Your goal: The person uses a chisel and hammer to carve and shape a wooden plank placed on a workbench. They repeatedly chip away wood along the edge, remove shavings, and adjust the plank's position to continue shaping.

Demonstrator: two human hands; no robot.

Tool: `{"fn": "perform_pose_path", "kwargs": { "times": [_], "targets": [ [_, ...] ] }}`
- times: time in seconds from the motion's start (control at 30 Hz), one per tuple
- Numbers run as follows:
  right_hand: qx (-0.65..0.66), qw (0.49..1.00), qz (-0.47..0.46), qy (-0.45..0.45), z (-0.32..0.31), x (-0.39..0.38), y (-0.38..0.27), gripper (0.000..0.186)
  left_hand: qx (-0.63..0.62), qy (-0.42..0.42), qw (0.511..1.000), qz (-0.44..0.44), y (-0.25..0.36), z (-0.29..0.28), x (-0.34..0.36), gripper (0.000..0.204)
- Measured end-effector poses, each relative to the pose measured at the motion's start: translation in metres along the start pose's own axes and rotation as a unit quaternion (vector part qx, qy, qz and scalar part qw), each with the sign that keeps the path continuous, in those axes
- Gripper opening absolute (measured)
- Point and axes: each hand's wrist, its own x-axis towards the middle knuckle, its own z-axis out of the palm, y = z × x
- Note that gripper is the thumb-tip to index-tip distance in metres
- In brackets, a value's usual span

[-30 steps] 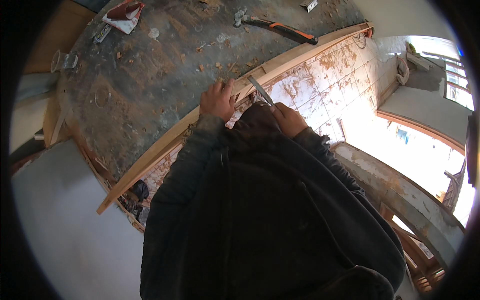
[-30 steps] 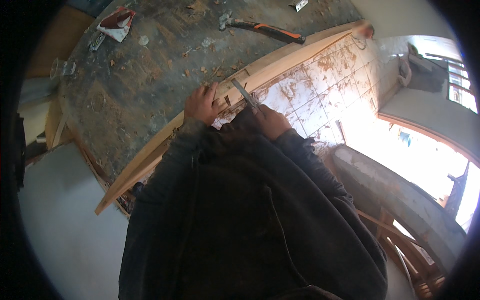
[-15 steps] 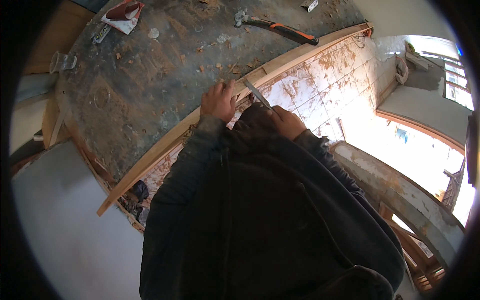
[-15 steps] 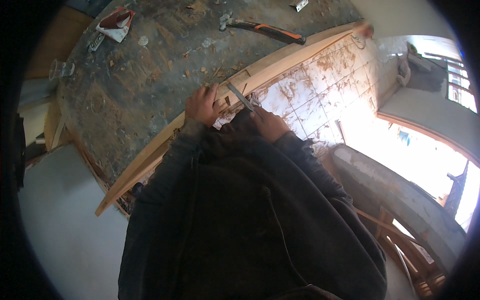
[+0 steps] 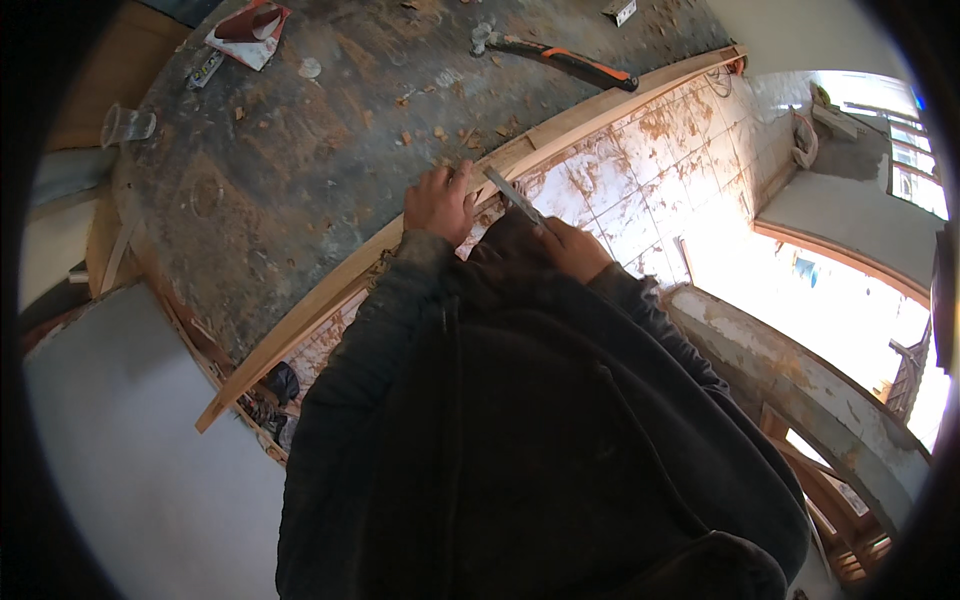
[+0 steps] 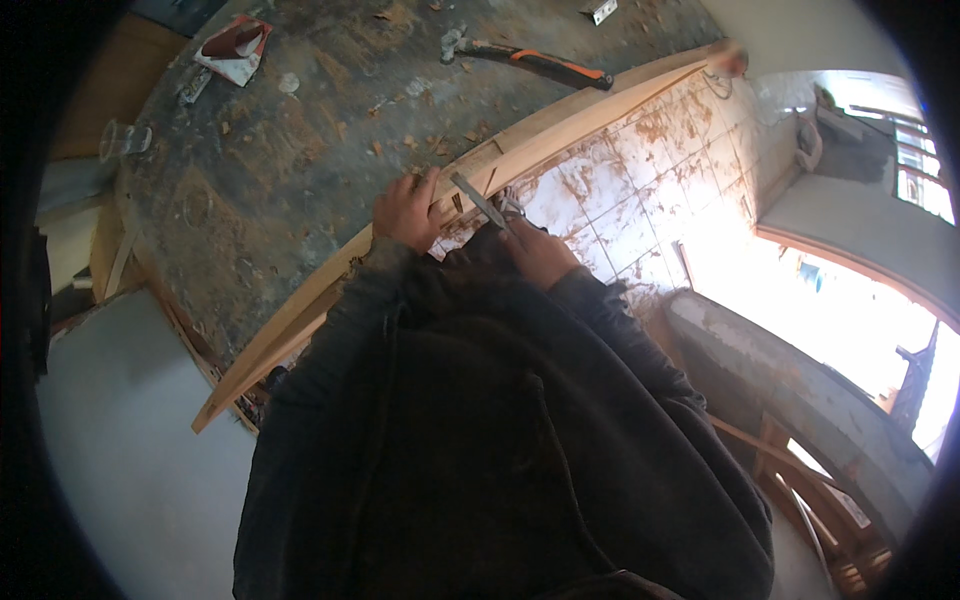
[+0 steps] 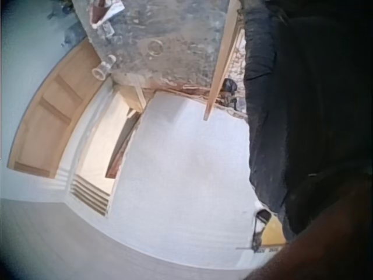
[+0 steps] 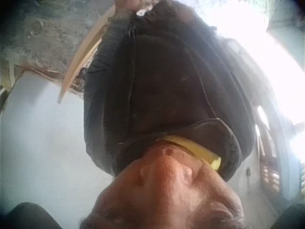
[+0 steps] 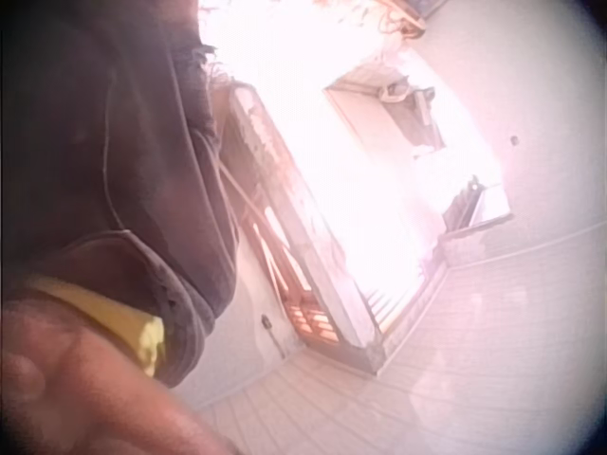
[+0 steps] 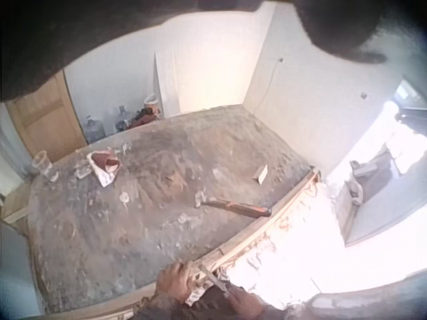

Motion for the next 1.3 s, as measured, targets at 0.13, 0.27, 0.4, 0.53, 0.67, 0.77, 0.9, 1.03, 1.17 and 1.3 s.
{"fn": "perform_pose_path", "kwargs": {
  "times": [0.13,0.27,0.4,0.53,0.67,0.77,0.9,1.03,1.17,1.3],
  "targets": [
    [0.006,1.000,0.013,-0.014,-0.006,0.006,-0.021,0.038,0.011,0.028,1.000,0.004,-0.005,0.005,-0.003,0.056],
    [0.011,1.000,0.003,-0.003,-0.003,0.005,-0.017,0.038,0.006,0.006,1.000,-0.004,-0.001,0.000,0.000,0.057],
    [0.007,1.000,0.001,-0.002,0.001,0.006,-0.021,0.037,0.018,0.030,0.999,0.002,-0.007,0.008,-0.003,0.057],
    [0.008,1.000,-0.008,0.011,0.005,-0.002,-0.011,0.035,0.015,-0.001,1.000,-0.007,-0.001,0.000,-0.002,0.057],
    [0.018,1.000,-0.005,-0.007,0.006,0.004,-0.015,0.034,0.018,0.000,1.000,-0.008,-0.003,0.003,-0.002,0.057],
    [0.019,1.000,-0.019,0.004,0.008,0.003,-0.011,0.033,0.018,-0.004,1.000,-0.008,-0.004,0.006,-0.001,0.057],
    [0.019,1.000,0.003,0.012,0.012,-0.005,-0.008,0.033,0.012,0.000,1.000,-0.008,0.000,0.006,-0.001,0.058],
    [0.051,0.998,-0.033,0.011,0.013,-0.005,-0.007,0.033,0.022,0.012,1.000,-0.007,-0.003,0.008,0.000,0.057],
    [0.059,0.997,-0.025,0.033,0.022,0.000,-0.005,0.031,0.038,0.021,0.999,-0.012,-0.002,0.010,-0.002,0.058],
    [-0.002,0.997,-0.070,0.027,0.023,0.001,-0.011,0.027,0.032,0.016,0.999,-0.013,-0.002,0.009,-0.002,0.060]
  ]
}}
